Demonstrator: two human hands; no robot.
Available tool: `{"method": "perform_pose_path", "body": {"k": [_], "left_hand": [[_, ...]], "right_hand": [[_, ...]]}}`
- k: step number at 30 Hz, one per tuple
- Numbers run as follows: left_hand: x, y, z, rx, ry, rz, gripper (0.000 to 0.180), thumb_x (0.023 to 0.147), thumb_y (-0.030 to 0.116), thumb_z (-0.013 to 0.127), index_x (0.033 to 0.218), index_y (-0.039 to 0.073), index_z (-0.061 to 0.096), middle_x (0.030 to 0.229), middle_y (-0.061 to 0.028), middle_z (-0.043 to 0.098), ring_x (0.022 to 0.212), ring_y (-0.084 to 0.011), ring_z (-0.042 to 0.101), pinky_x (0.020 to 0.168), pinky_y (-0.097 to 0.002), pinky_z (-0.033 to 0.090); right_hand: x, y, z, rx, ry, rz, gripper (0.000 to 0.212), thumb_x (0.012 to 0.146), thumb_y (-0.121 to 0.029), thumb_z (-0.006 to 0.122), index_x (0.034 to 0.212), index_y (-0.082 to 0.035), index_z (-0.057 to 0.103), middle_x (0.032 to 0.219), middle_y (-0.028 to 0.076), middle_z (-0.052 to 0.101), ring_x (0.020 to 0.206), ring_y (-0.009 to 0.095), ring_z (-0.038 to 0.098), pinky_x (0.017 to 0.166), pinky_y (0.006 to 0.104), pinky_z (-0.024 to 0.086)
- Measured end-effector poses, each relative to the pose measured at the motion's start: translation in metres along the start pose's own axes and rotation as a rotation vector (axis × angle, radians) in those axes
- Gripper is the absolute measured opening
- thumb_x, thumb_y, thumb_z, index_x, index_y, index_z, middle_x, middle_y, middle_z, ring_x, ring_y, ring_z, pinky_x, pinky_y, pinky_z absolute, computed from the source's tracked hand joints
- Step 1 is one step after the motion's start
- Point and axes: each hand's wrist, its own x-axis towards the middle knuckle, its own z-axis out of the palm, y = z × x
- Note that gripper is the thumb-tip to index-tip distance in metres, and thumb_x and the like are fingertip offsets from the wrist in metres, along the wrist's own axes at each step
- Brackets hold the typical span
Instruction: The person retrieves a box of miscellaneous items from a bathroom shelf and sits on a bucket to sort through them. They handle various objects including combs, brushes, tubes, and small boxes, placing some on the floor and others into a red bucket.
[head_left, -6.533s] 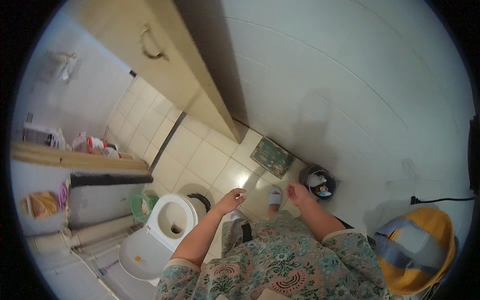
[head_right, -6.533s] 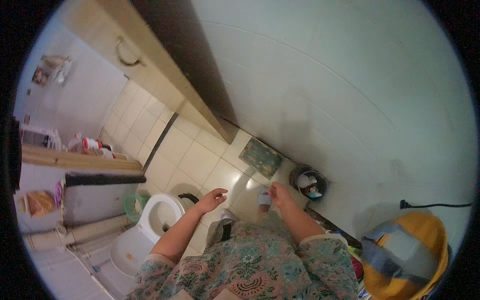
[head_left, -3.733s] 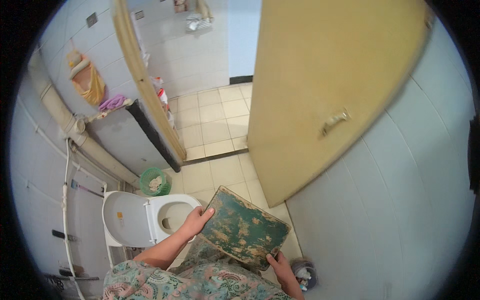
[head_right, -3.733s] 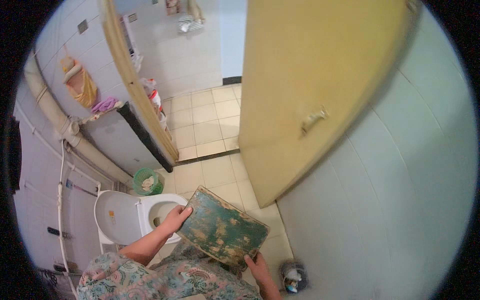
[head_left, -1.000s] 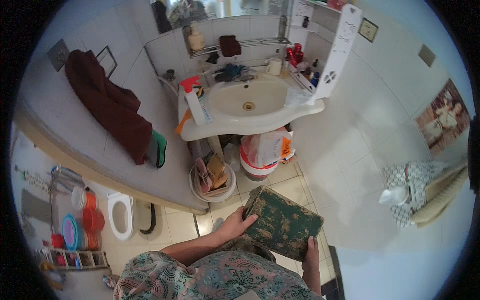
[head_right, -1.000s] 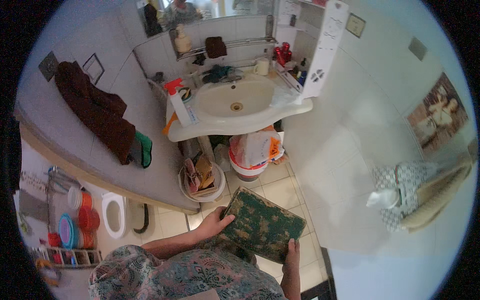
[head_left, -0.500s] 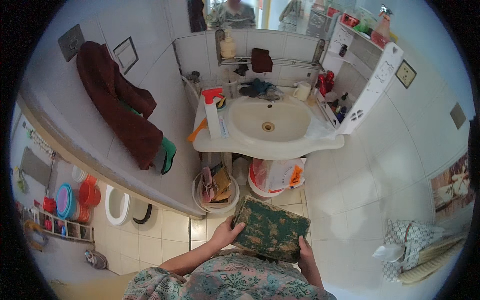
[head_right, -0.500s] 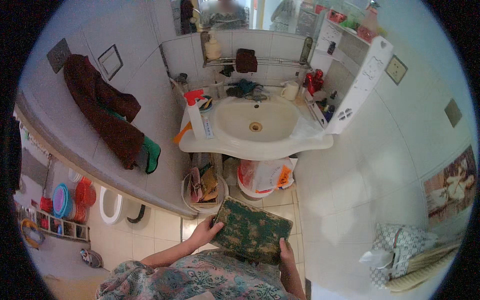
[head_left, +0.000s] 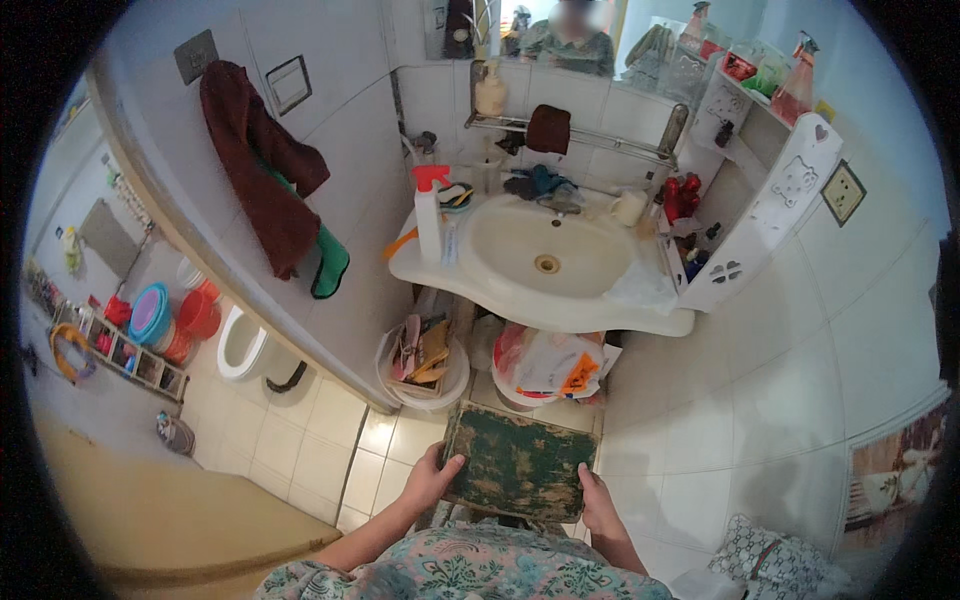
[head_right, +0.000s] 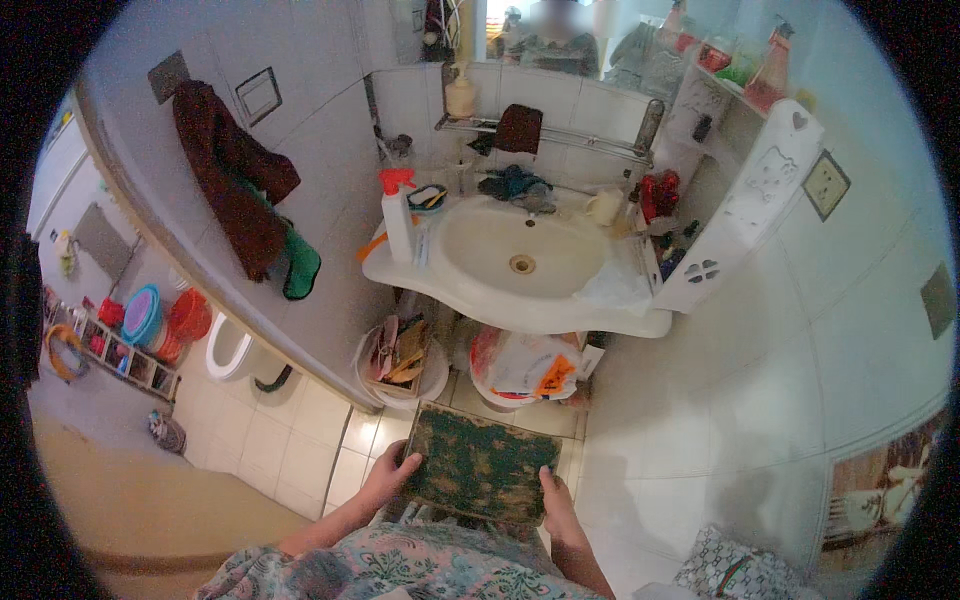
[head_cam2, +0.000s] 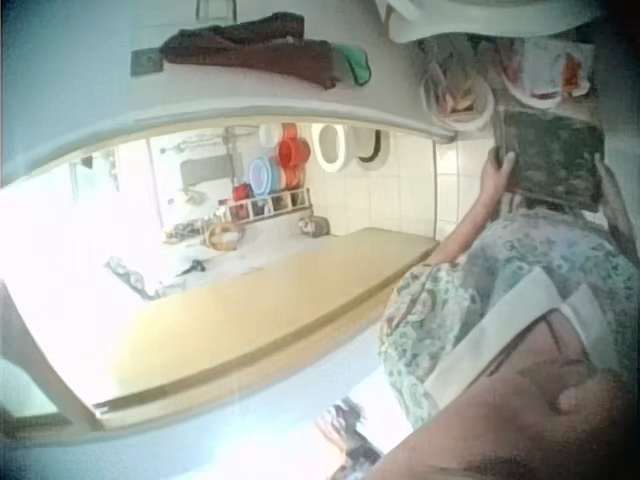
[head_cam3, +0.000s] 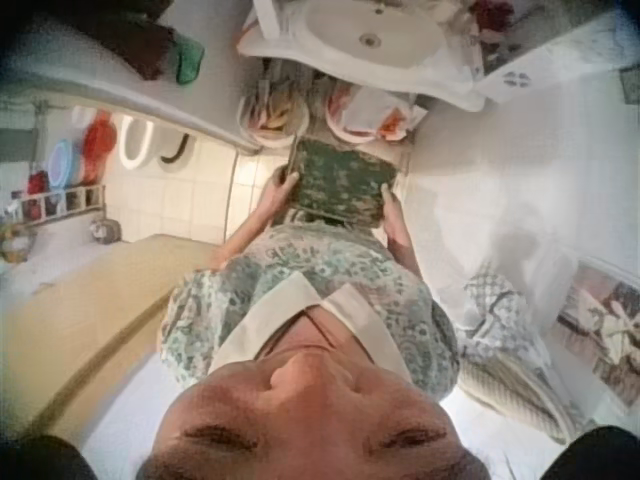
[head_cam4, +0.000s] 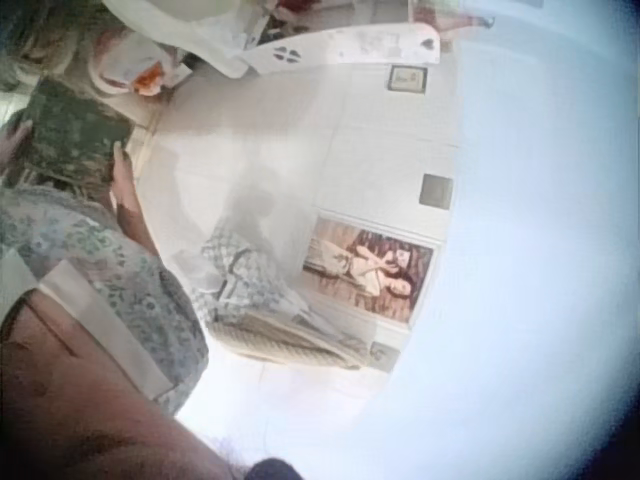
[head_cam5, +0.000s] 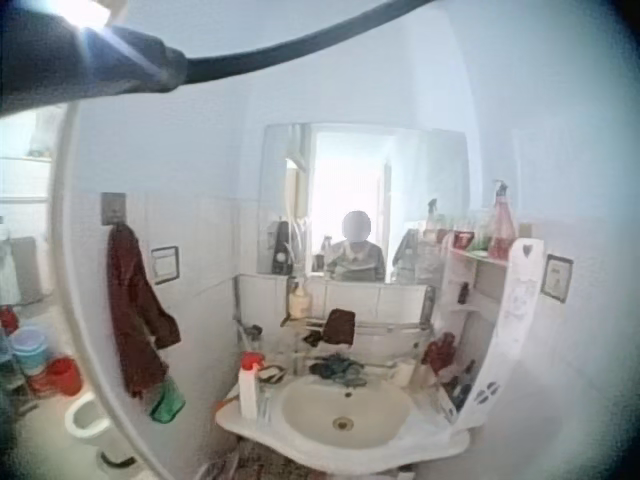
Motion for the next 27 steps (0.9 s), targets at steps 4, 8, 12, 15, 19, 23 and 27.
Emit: {"method": "perform_pose_path", "body": {"k": [4,8,12,15,19,23,27], "left_hand": [[-0.014,-0.058,0.041,-0.062,0.058,-0.052,0.058,0.085,0.035,0.058,0.121,-0.008,0.042,0.105,-0.0213,0.059,0.099,-0.0254,0.056,0.086,-0.0338,0.043],[-0.044,-0.086,0.069,-0.074,0.139,-0.072,0.057,0.084,0.034,0.06,0.119,-0.008,0.044,0.106,-0.0211,0.058,0.1,-0.0268,0.055,0.088,-0.0341,0.042],[-0.069,-0.132,0.069,-0.12,0.174,-0.29,0.056,0.084,0.03,0.06,0.121,-0.008,0.043,0.106,-0.02,0.058,0.097,-0.0259,0.056,0.085,-0.0334,0.043],[-0.07,-0.125,0.057,-0.273,0.143,-0.355,0.055,0.086,0.03,0.058,0.124,-0.005,0.04,0.108,-0.015,0.056,0.089,-0.0195,0.054,0.075,-0.0301,0.044],[-0.056,-0.177,0.032,-0.277,0.071,-0.409,0.053,0.086,0.027,0.058,0.126,-0.003,0.039,0.109,-0.0126,0.054,0.084,-0.0161,0.052,0.07,-0.0286,0.045],[-0.046,-0.196,-0.001,-0.323,-0.067,-0.47,0.05,0.086,0.021,0.056,0.124,-0.006,0.039,0.116,-0.0144,0.051,0.109,-0.021,0.046,0.093,-0.0328,0.037],[-0.038,-0.166,-0.015,-0.448,-0.076,-0.457,0.049,0.084,0.018,0.056,0.123,-0.004,0.037,0.111,-0.0126,0.052,0.101,-0.0201,0.049,0.088,-0.0316,0.039]], "right_hand": [[0.024,0.004,-0.033,-0.178,0.03,0.044,0.047,0.088,-0.043,0.052,0.11,-0.002,0.051,0.091,0.004,0.053,0.081,0.017,0.053,0.072,0.0311,0.046],[0.033,0.01,-0.049,-0.255,0.017,0.134,0.049,0.086,-0.048,0.052,0.108,-0.004,0.051,0.087,0.003,0.047,0.083,0.016,0.048,0.071,0.0342,0.044],[0.017,0.006,-0.024,-0.318,-0.059,0.217,0.056,0.085,-0.052,0.052,0.113,-0.004,0.049,0.089,0.003,0.045,0.083,0.017,0.045,0.077,0.0364,0.042],[0.047,0.049,-0.029,-0.375,-0.058,0.247,0.065,0.083,-0.054,0.053,0.122,-0.002,0.045,0.103,0.006,0.051,0.093,0.02,0.048,0.086,0.0374,0.039],[0.043,0.06,0.009,-0.518,0.016,0.358,0.075,0.082,-0.056,0.052,0.132,-0.003,0.036,0.129,0.012,0.043,0.115,0.025,0.042,0.098,0.0403,0.03],[0.036,0.086,0.028,-0.373,-0.021,0.3,0.082,0.08,-0.061,0.052,0.136,-0.005,0.03,0.132,0.014,0.038,0.118,0.029,0.037,0.1,0.0471,0.024],[0.022,0.08,0.045,-0.346,0.07,0.384,0.084,0.077,-0.065,0.052,0.135,-0.008,0.032,0.109,0.01,0.045,0.099,0.027,0.042,0.091,0.0496,0.03]]}}
